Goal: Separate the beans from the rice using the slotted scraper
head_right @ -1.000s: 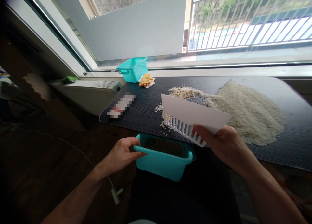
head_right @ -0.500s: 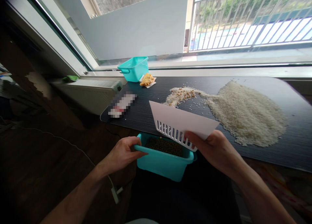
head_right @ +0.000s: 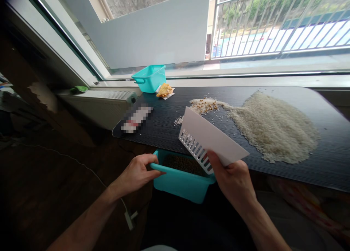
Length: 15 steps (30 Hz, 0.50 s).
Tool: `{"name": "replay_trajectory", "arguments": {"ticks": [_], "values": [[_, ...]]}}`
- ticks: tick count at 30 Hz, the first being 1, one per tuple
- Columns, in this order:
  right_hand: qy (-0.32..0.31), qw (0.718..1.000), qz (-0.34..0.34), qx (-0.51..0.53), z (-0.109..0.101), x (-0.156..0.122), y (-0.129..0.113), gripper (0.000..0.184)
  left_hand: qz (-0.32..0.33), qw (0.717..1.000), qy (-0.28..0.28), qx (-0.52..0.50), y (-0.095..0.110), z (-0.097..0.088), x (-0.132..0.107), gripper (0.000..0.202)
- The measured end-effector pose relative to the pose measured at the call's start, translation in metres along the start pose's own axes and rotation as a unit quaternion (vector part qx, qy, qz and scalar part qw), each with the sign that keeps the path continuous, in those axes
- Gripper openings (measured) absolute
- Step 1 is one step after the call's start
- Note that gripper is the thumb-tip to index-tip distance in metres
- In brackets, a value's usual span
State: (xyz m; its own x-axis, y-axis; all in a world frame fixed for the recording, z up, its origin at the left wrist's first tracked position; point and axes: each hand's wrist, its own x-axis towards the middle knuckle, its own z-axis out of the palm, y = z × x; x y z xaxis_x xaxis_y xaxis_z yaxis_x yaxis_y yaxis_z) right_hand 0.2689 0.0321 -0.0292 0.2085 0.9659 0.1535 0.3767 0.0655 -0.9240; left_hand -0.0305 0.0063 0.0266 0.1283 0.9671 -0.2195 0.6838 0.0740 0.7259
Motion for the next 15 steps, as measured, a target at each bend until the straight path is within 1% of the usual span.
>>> {"name": "replay_trajectory", "arguments": {"ticks": [2, 5, 8, 11, 13, 15], "values": [[0.032, 0.999, 0.002, -0.009, -0.007, -0.003, 0.009, 0.049, 0.001, 1.0, 0.001, -0.001, 0.001, 0.0, 0.0, 0.035], [0.061, 0.998, 0.005, -0.025, -0.017, -0.003, 0.016, 0.044, 0.002, 1.0, 0.002, -0.001, 0.002, 0.001, 0.0, 0.033], [0.083, 0.995, 0.008, -0.051, -0.021, 0.002, 0.018, 0.043, 0.005, 1.0, -0.001, 0.0, 0.002, 0.002, 0.0, 0.032], [0.12, 0.988, 0.018, -0.093, -0.024, 0.011, 0.017, 0.046, 0.011, 1.0, -0.004, -0.001, 0.001, 0.003, 0.0, 0.033], [0.146, 0.982, 0.026, -0.117, -0.03, 0.018, 0.016, 0.048, 0.015, 1.0, -0.005, -0.002, -0.001, 0.005, 0.001, 0.032], [0.159, 0.978, 0.035, -0.132, -0.042, 0.026, 0.014, 0.046, 0.015, 1.0, -0.005, -0.002, -0.001, 0.006, 0.001, 0.032]]}}
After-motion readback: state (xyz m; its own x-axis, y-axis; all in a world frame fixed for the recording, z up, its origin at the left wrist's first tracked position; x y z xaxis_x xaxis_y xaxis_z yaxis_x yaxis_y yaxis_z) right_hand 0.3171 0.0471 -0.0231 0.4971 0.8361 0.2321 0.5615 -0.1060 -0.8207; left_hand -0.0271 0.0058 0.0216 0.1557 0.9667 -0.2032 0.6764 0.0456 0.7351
